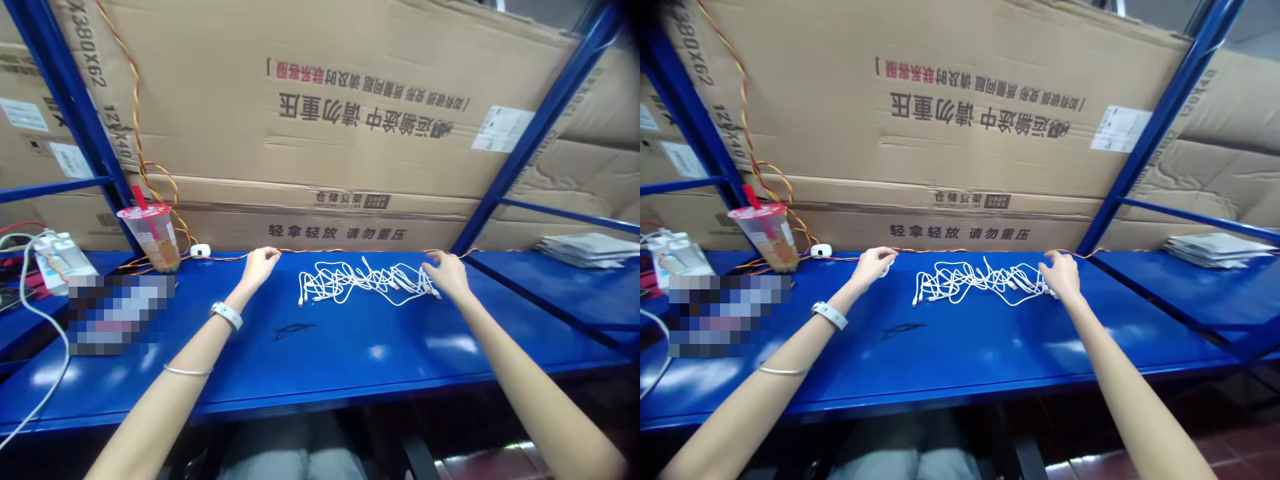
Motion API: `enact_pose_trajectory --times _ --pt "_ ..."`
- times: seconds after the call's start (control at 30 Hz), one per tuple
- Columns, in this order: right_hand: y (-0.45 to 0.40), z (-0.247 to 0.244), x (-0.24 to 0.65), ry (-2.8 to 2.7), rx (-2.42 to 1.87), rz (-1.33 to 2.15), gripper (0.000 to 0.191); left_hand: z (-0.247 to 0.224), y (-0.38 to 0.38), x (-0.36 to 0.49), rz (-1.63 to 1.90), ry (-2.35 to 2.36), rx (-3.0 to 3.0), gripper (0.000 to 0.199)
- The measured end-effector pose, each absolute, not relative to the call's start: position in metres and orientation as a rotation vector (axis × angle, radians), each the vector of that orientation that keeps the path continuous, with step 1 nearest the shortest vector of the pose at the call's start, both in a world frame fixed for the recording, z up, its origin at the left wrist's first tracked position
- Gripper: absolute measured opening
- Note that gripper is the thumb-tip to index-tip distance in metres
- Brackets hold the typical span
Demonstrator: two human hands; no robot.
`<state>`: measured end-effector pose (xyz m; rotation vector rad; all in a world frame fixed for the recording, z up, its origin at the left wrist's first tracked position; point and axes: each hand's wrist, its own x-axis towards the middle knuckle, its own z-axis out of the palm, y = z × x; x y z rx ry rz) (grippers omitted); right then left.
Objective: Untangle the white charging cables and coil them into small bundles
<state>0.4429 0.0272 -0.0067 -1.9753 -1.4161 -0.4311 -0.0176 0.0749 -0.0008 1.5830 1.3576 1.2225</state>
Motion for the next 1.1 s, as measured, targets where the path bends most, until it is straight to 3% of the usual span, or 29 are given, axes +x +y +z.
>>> enact_pose_trajectory --times 0.1,0.23,0.4,0.53,0.77,1.0,1.1 --pt "0.03 0.009 0.398 -1.438 -1.864 -0.371 0.033 -0.006 0.077 -0.038 1.018 1.786 2.038 0.014" --pt "0.033 0.023 0.329 -1.542 -1.595 -0.283 0.027 -0.024 0.082 -0.041 0.906 1.93 2.151 0.03" --pt "0.04 0.016 0.247 -1.666 -1.351 -0.141 0.02 -0.035 0.087 -0.036 1.091 1.719 1.68 0.01" --pt "0.045 0.002 0.189 -1.717 -1.308 0.183 0.017 -0.029 0.086 -0.04 1.115 1.545 1.463 0.008" --pt "0.043 -0.016 0.145 -1.509 -1.165 0.928 0.025 -0.004 0.062 -0.037 0.997 0.931 1.253 0.026" --pt "0.031 -0.013 0.152 -1.459 -1.104 0.918 0.033 0.002 0.046 -0.021 0.868 0.769 1.343 0.038" --pt "0.029 -0.013 0.153 -1.474 -1.119 0.857 0.032 0.002 0.044 -0.018 0.86 0.748 1.402 0.053"
